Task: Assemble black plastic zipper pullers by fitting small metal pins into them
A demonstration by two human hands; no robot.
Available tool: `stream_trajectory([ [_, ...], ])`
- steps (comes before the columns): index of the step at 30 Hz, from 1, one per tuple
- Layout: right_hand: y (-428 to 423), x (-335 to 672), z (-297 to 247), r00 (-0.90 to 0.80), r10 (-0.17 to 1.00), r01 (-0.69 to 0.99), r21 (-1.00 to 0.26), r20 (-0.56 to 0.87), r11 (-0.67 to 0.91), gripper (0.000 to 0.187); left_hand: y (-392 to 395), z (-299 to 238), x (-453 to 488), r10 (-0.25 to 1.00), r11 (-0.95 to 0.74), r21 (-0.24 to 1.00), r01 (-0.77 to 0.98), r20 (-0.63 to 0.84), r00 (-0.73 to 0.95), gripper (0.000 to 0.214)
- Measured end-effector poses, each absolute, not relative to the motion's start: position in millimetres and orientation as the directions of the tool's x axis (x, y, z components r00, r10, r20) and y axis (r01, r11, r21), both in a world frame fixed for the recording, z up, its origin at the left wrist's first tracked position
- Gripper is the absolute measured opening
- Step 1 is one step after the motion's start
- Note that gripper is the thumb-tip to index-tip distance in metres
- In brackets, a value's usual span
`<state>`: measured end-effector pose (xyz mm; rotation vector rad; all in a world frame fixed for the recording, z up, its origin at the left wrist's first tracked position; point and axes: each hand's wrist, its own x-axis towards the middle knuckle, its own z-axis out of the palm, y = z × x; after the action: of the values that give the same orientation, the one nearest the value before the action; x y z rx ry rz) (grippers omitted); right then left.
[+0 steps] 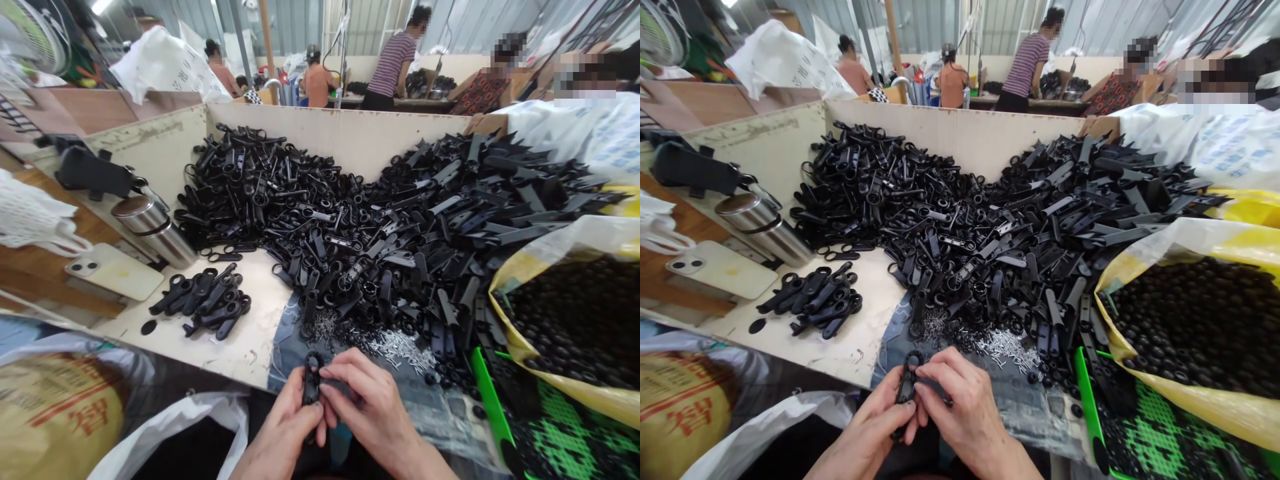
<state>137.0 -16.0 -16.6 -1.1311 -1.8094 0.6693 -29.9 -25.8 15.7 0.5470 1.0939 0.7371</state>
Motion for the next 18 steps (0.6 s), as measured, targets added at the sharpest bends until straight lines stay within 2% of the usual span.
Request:
stream_trajectory([
  [6,-18,135,-16,-0.183,0.936,0.439,-0.827,0.299,0.350,0.014,-27,1,-32,0.815,0.564,0.818,-0.115,-0.528,0.240,0.034],
  [10,-20,130,-15,-0.138,0.945,0.415,-0.850,0.295,0.326,0.015,-27,-8,-35,0.840,0.502,0.864,-0.035,-0.477,0.258,0.025],
  [18,-22,122,-19,-0.047,0.967,0.385,-0.888,0.251,0.249,0.013,-28,-16,-35,0.823,0.561,0.819,-0.123,-0.536,0.188,0.029],
])
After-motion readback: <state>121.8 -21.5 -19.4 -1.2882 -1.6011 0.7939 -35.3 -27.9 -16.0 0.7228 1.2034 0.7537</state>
